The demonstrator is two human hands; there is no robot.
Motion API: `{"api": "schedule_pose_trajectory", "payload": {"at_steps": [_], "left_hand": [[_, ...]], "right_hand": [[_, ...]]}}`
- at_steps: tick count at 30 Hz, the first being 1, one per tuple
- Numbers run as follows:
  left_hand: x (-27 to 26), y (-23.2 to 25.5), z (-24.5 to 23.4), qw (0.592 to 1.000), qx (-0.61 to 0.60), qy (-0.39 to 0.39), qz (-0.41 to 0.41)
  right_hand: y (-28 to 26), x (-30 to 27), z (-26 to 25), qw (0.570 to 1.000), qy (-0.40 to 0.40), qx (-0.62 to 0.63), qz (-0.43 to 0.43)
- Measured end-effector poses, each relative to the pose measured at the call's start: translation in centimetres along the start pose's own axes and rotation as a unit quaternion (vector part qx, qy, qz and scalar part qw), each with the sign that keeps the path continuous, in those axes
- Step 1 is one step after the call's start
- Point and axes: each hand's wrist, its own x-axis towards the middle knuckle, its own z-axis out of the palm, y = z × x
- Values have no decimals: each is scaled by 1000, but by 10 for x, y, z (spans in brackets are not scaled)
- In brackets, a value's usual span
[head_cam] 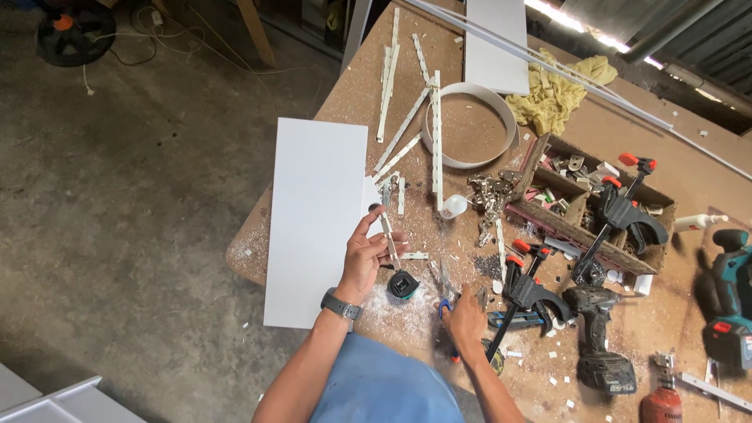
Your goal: Applying and trimming edge banding on a white wooden panel.
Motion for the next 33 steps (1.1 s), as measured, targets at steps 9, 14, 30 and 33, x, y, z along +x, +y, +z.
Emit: {"api": "schedule_pose_trajectory", "payload": {"at_steps": [9, 14, 30, 33], "left_hand": [[-17, -7, -8, 999, -27, 27, 3], [-40, -28, -13, 991, 110, 66, 33], [-173, -67, -188, 800, 353, 483, 34], [-163, -33, -204, 728, 480, 479, 103]], "right_hand": [[5, -1, 6, 990, -135, -45, -15], [-18, -7, 5, 961, -123, 231, -91], [-85, 104, -6, 793, -199, 568, -98], [-155, 109, -20, 799, -271, 519, -132]]}}
